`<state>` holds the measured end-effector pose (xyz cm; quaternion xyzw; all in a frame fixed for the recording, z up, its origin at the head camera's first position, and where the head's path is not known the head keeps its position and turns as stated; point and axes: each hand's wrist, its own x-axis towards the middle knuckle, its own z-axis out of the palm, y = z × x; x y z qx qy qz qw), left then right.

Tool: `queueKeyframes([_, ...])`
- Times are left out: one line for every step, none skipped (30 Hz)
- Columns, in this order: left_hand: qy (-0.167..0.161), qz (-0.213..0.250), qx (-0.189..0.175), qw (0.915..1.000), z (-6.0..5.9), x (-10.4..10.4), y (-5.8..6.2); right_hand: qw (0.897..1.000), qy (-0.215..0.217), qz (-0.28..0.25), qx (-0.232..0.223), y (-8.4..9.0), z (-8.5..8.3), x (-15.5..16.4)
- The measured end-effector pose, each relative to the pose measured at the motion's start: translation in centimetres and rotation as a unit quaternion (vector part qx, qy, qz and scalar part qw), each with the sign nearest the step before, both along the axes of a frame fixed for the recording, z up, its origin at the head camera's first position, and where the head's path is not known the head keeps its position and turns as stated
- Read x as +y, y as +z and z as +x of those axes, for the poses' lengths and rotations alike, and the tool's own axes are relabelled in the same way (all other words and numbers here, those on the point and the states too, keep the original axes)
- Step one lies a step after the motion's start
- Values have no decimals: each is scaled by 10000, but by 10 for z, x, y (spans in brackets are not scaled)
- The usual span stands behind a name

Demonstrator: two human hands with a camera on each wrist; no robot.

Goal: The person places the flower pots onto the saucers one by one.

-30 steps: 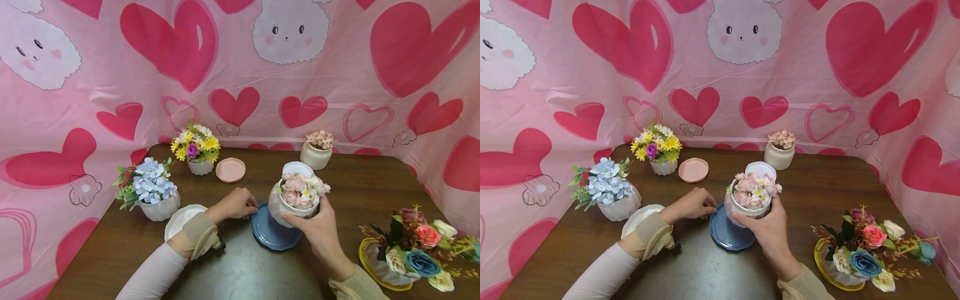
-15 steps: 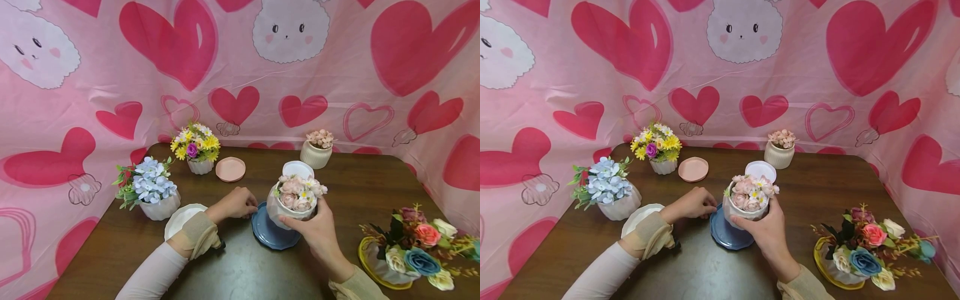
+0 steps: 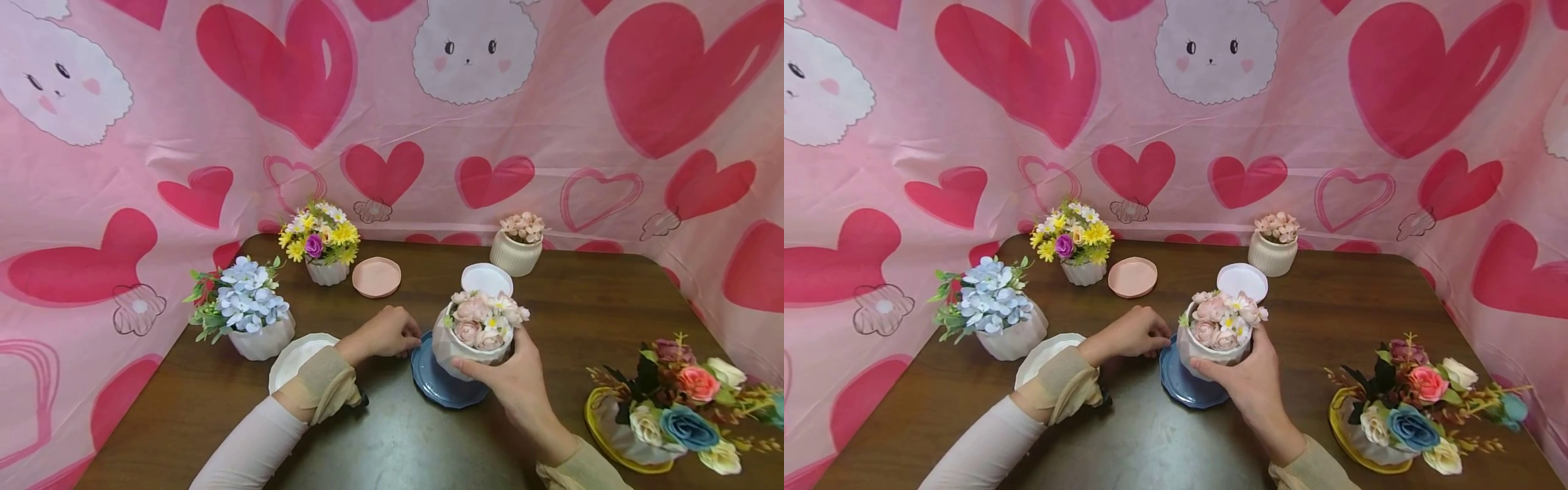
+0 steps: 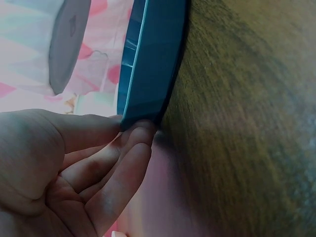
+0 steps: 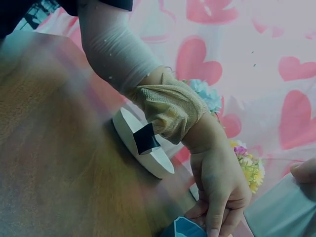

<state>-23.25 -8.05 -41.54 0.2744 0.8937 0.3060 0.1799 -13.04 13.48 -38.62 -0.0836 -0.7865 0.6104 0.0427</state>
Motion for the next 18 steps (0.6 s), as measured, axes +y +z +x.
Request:
queueKeyframes([-2, 6, 3, 10000, 0, 0, 0, 10000, 7, 12, -36, 0, 0, 0])
queueKeyframes([-3, 10, 4, 10000, 0, 0, 0, 10000, 12, 29, -75, 0, 0, 0])
queueKeyframes([-2, 15, 7, 10000, 0, 0, 0, 9999, 28, 37, -99, -1, 0, 0])
queueKeyframes([4, 18, 12, 10000, 0, 0, 0, 9999, 44, 64, -145, -1, 1, 0])
queueKeyframes([11, 16, 8, 10000, 0, 0, 0, 9998, 57, 105, -180, -1, 1, -1])
queueKeyframes([18, 17, 1, 10000, 0, 0, 0, 9997, 88, 121, -187, -1, 1, -1])
queueKeyframes([18, 13, -2, 10000, 0, 0, 0, 9996, 108, 160, -205, -1, 1, -1])
queueKeyframes([19, 10, -10, 10000, 0, 0, 0, 9995, 131, 197, -211, -1, 2, -1])
queueKeyframes([20, 8, -18, 10000, 0, 0, 0, 9994, 154, 237, -202, -2, 2, -1])
queueKeyframes([19, 4, -26, 10000, 0, 0, 0, 9992, 165, 280, -215, -2, 2, -2])
queueKeyframes([17, 2, -33, 10000, 0, -1, 0, 9991, 179, 324, -198, -3, 2, -2])
queueKeyframes([16, 0, -37, 10000, 0, -1, 0, 9990, 197, 354, -177, -4, 2, -2])
queueKeyframes([12, 5, -35, 10000, 0, -1, -1, 9988, 196, 409, -187, -5, 2, -2])
queueKeyframes([9, 11, -26, 10000, 0, -1, -1, 9987, 199, 446, -175, -7, 2, -3])
queueKeyframes([3, 16, -11, 10000, 0, -1, -1, 9984, 201, 500, -177, -8, 2, -3])
queueKeyframes([-4, 30, 4, 10000, 0, -1, -1, 9980, 198, 563, -192, -9, 2, -3])
queueKeyframes([-13, 43, 19, 10000, -1, -1, -1, 9976, 203, 621, -206, -10, 2, -3])
queueKeyframes([-19, 52, 29, 10000, -1, -1, -2, 9973, 221, 659, -221, -11, 2, -3])
